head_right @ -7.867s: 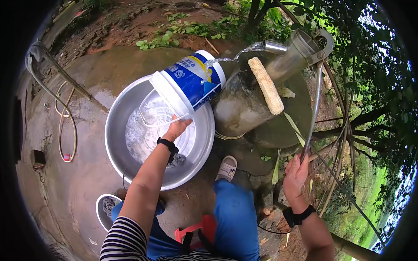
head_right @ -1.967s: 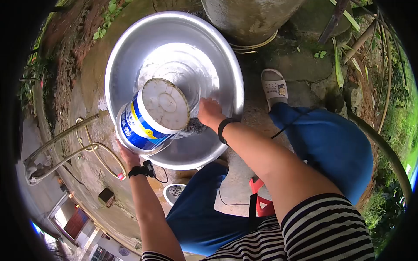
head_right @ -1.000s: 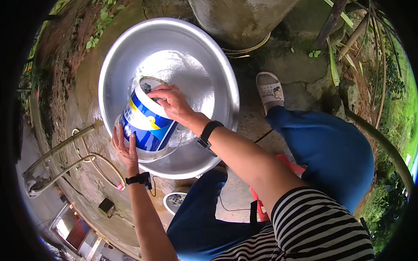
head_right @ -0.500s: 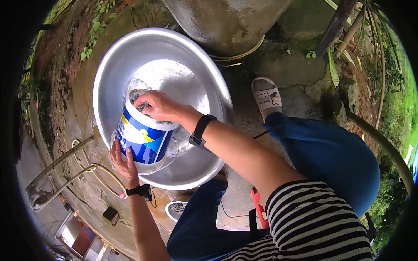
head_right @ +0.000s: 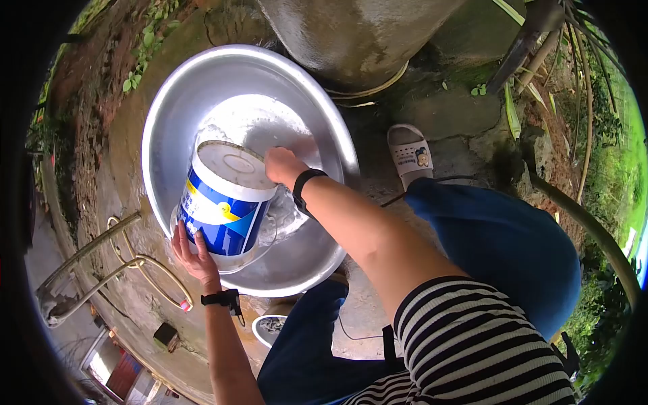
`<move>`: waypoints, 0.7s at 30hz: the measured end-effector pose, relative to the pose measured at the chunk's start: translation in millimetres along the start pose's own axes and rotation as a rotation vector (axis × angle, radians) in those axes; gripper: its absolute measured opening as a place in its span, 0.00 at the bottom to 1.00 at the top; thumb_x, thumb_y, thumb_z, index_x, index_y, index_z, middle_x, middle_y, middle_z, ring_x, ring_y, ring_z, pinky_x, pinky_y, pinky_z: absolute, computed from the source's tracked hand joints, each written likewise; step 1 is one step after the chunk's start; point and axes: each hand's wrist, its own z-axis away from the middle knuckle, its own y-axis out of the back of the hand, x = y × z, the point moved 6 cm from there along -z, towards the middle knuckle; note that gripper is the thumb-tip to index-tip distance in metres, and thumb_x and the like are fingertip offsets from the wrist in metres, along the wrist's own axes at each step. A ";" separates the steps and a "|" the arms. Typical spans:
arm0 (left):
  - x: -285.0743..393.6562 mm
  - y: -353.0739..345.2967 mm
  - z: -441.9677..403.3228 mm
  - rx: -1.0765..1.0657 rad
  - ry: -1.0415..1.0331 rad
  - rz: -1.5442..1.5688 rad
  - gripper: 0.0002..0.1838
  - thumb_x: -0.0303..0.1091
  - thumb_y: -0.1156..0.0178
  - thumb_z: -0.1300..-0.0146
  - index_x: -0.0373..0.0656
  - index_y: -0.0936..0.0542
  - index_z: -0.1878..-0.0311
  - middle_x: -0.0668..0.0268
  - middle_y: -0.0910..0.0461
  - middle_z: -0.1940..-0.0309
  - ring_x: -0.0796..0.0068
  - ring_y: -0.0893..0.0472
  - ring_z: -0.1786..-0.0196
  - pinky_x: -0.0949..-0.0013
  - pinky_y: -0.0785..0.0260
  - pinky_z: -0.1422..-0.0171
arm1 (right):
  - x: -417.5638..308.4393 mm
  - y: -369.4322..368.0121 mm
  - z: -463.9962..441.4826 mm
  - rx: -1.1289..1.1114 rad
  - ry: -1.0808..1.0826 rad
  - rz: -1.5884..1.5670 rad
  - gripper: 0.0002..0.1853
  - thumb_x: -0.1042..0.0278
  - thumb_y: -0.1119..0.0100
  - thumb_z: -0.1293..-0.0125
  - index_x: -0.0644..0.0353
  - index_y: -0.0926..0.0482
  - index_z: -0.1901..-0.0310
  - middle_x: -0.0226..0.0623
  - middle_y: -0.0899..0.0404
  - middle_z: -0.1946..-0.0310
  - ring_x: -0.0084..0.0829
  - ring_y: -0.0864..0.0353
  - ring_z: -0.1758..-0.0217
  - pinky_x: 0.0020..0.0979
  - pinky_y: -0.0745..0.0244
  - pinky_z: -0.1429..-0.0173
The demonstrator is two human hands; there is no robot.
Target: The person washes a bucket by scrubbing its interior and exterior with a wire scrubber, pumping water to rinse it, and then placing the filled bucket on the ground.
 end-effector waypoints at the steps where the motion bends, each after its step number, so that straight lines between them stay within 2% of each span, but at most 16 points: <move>1: 0.2 -0.9 0.3 0.000 0.020 0.014 0.28 0.52 0.39 0.31 0.53 0.24 0.31 0.57 0.26 0.34 0.49 0.32 0.30 0.46 0.47 0.21 | -4.4 15.5 18.6 0.011 -0.002 0.007 0.14 0.80 0.41 0.44 0.55 0.12 0.58 0.47 0.14 0.55 0.46 0.15 0.46 0.40 0.21 0.42; 3: 0.4 -0.8 1.7 0.001 -0.003 0.001 0.28 0.52 0.40 0.30 0.53 0.24 0.31 0.57 0.26 0.34 0.49 0.33 0.29 0.46 0.47 0.21 | -30.7 45.5 59.6 -0.047 0.165 -0.184 0.15 0.78 0.39 0.41 0.59 0.13 0.53 0.48 0.13 0.57 0.48 0.15 0.46 0.40 0.22 0.41; 6: -2.3 1.5 7.3 0.003 -0.029 -0.019 0.27 0.52 0.41 0.29 0.53 0.24 0.31 0.57 0.26 0.33 0.49 0.33 0.29 0.46 0.48 0.20 | -91.8 91.1 87.5 -0.023 0.499 -0.566 0.15 0.79 0.37 0.41 0.59 0.14 0.52 0.46 0.14 0.51 0.42 0.17 0.42 0.37 0.23 0.39; 9: -9.6 -0.5 11.6 0.041 0.008 0.007 0.27 0.52 0.43 0.28 0.54 0.25 0.30 0.57 0.27 0.33 0.49 0.33 0.29 0.45 0.48 0.20 | -118.2 82.9 56.1 0.108 0.611 -0.638 0.14 0.79 0.36 0.41 0.60 0.14 0.52 0.44 0.14 0.50 0.39 0.17 0.42 0.36 0.24 0.39; 10: -7.4 -0.8 11.7 0.058 0.000 -0.020 0.26 0.50 0.42 0.29 0.54 0.24 0.31 0.58 0.26 0.34 0.50 0.32 0.30 0.46 0.48 0.21 | -112.1 79.3 52.5 0.106 0.608 -0.635 0.14 0.79 0.36 0.41 0.60 0.14 0.52 0.44 0.14 0.50 0.39 0.17 0.42 0.36 0.24 0.39; 12: -5.9 -3.1 9.6 0.057 0.037 -0.002 0.25 0.49 0.41 0.28 0.54 0.23 0.31 0.58 0.26 0.34 0.50 0.32 0.30 0.47 0.47 0.21 | -96.3 74.9 46.4 0.084 0.504 -0.621 0.14 0.77 0.35 0.44 0.56 0.12 0.55 0.49 0.14 0.55 0.45 0.16 0.45 0.37 0.23 0.41; 16: -4.8 -2.8 6.4 0.043 0.075 0.051 0.22 0.46 0.42 0.27 0.54 0.21 0.33 0.59 0.24 0.35 0.53 0.31 0.30 0.50 0.46 0.21 | -58.2 69.0 72.8 -0.089 0.489 -0.630 0.13 0.83 0.40 0.42 0.59 0.13 0.57 0.44 0.13 0.56 0.41 0.15 0.48 0.37 0.22 0.42; 18: -6.8 -2.5 4.6 0.034 0.063 0.058 0.22 0.46 0.42 0.27 0.53 0.21 0.33 0.59 0.24 0.35 0.54 0.31 0.30 0.50 0.46 0.21 | -29.4 45.3 66.2 -0.027 0.342 -0.558 0.15 0.85 0.41 0.45 0.57 0.12 0.60 0.45 0.13 0.60 0.42 0.14 0.52 0.38 0.21 0.45; 19: -6.3 -2.7 1.8 0.022 0.030 0.071 0.21 0.45 0.43 0.26 0.53 0.21 0.34 0.59 0.24 0.35 0.54 0.30 0.30 0.50 0.46 0.21 | -18.1 32.2 63.8 -0.027 0.342 -0.560 0.15 0.85 0.41 0.45 0.57 0.12 0.60 0.45 0.13 0.60 0.42 0.14 0.52 0.38 0.21 0.45; 21: -5.1 -1.7 1.5 0.008 0.003 0.085 0.21 0.44 0.44 0.26 0.52 0.21 0.34 0.58 0.24 0.35 0.54 0.30 0.30 0.49 0.46 0.21 | 14.4 8.1 52.1 0.052 0.107 -0.335 0.13 0.84 0.42 0.46 0.57 0.13 0.63 0.47 0.13 0.62 0.46 0.14 0.52 0.40 0.20 0.47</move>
